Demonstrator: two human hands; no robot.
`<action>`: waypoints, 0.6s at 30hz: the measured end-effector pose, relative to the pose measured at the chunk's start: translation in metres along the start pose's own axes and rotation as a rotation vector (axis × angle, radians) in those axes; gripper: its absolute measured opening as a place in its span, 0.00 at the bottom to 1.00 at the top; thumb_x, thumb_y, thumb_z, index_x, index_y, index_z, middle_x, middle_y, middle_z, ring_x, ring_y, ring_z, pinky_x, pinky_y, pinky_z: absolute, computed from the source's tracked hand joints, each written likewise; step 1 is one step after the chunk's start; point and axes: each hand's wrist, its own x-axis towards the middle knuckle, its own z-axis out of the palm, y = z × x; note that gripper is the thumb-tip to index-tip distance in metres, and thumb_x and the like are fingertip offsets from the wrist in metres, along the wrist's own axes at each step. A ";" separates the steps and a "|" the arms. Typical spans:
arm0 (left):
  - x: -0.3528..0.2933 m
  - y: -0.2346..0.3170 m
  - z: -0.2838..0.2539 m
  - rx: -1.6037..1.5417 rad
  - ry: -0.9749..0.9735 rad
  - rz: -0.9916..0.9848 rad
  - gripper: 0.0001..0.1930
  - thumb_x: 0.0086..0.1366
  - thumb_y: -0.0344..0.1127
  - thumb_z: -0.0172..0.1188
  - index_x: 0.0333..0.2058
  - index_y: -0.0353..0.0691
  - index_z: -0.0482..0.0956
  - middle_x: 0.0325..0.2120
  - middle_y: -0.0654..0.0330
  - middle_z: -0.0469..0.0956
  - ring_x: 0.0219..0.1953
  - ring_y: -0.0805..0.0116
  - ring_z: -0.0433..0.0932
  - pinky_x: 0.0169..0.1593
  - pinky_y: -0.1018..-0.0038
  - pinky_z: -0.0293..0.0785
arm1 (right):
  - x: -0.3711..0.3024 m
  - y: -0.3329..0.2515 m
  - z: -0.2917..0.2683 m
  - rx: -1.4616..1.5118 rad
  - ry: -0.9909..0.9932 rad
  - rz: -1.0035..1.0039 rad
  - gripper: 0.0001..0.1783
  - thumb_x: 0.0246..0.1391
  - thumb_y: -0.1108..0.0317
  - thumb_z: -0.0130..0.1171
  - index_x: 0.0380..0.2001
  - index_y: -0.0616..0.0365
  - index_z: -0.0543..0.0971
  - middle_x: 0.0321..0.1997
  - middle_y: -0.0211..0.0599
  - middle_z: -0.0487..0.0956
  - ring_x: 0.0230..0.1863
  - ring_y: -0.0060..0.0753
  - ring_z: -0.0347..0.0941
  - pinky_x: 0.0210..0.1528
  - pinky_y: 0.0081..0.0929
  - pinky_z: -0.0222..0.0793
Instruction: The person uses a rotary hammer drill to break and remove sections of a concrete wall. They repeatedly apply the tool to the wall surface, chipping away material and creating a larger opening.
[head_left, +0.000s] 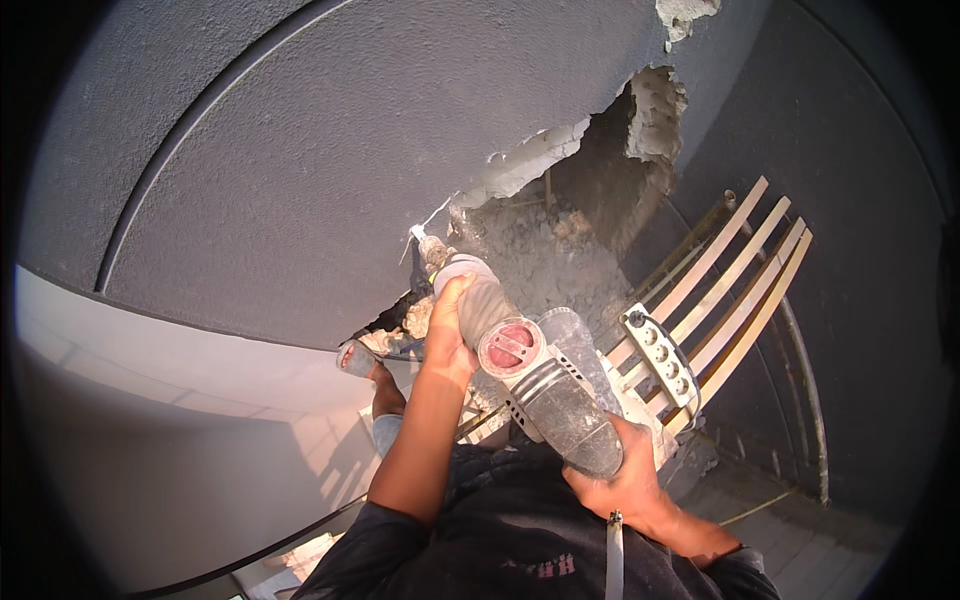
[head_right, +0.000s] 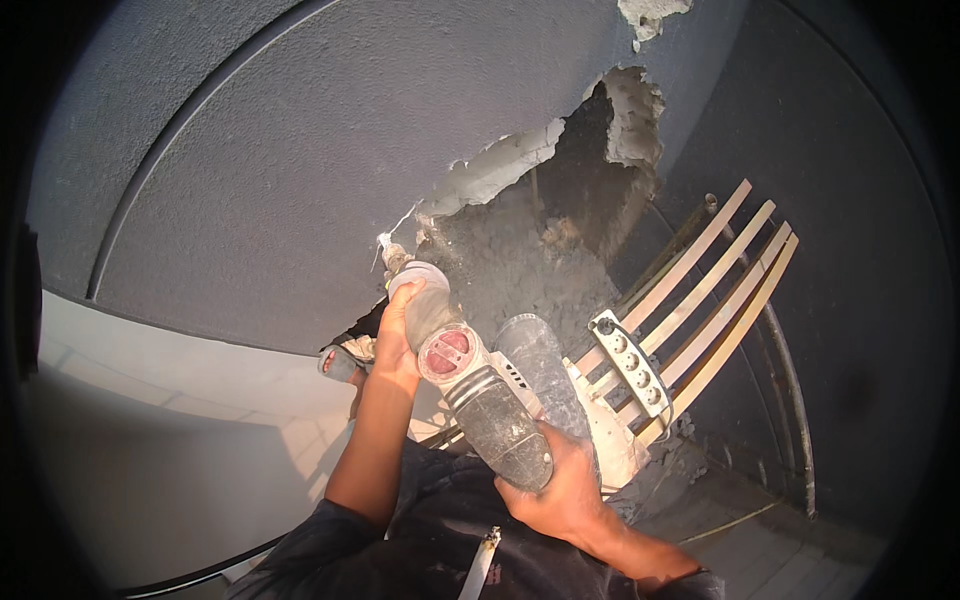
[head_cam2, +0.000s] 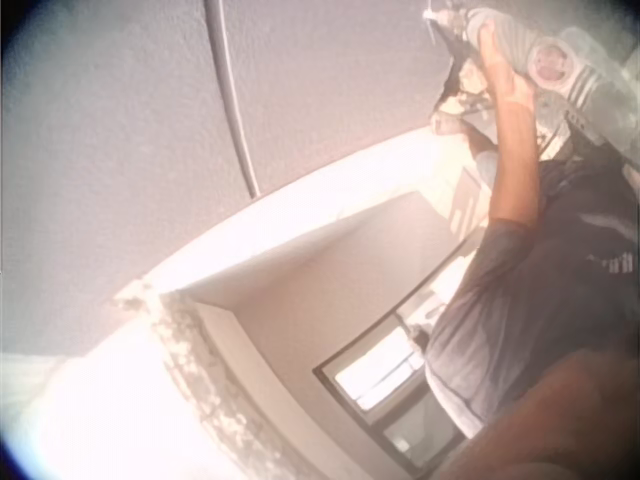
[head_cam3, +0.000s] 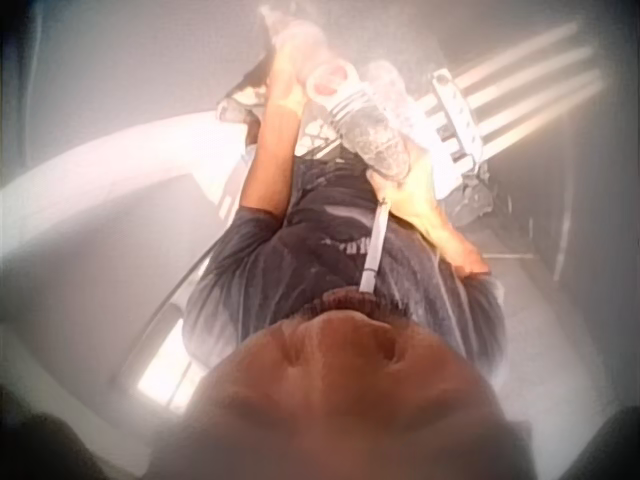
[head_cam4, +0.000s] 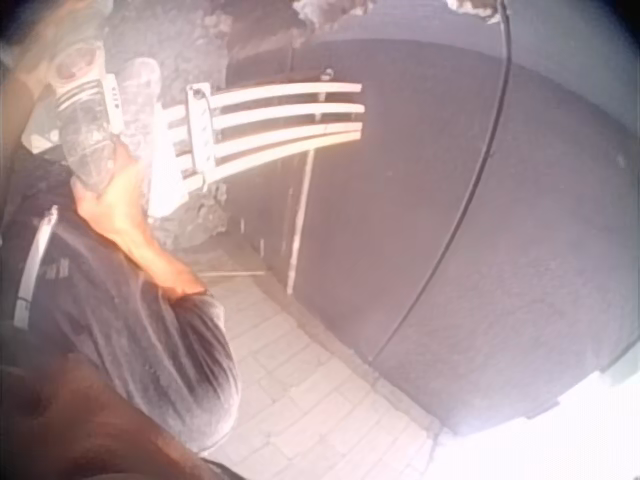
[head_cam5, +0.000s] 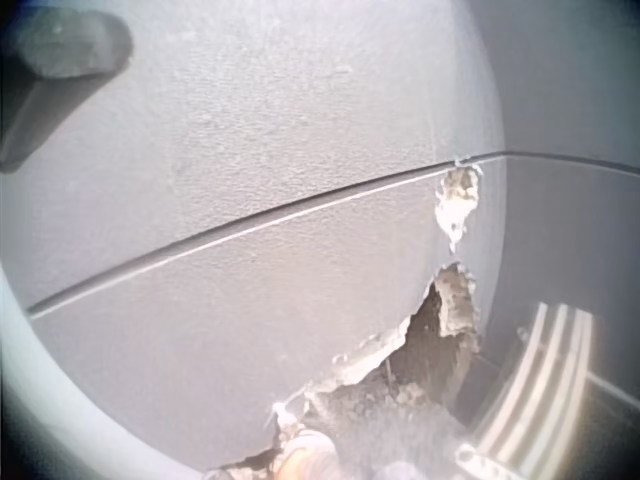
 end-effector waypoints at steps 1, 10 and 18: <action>0.001 0.001 0.001 0.016 0.012 0.001 0.15 0.65 0.43 0.67 0.44 0.41 0.80 0.35 0.58 0.83 0.35 0.61 0.84 0.40 0.61 0.83 | 0.003 -0.001 0.000 0.017 0.021 -0.015 0.22 0.42 0.70 0.70 0.42 0.70 0.81 0.35 0.51 0.86 0.38 0.46 0.85 0.43 0.36 0.78; 0.037 0.012 -0.011 0.055 0.032 -0.015 0.17 0.64 0.44 0.67 0.46 0.41 0.79 0.36 0.56 0.82 0.35 0.57 0.83 0.40 0.59 0.83 | 0.030 -0.008 0.006 0.059 0.017 -0.027 0.20 0.44 0.72 0.68 0.42 0.70 0.82 0.35 0.51 0.86 0.39 0.41 0.85 0.44 0.35 0.78; 0.055 0.007 -0.036 -0.053 0.008 0.005 0.21 0.62 0.40 0.68 0.50 0.38 0.77 0.38 0.48 0.82 0.35 0.51 0.84 0.40 0.54 0.85 | 0.034 -0.001 0.017 0.067 0.042 -0.077 0.17 0.45 0.72 0.67 0.40 0.70 0.83 0.35 0.49 0.87 0.39 0.35 0.84 0.45 0.32 0.77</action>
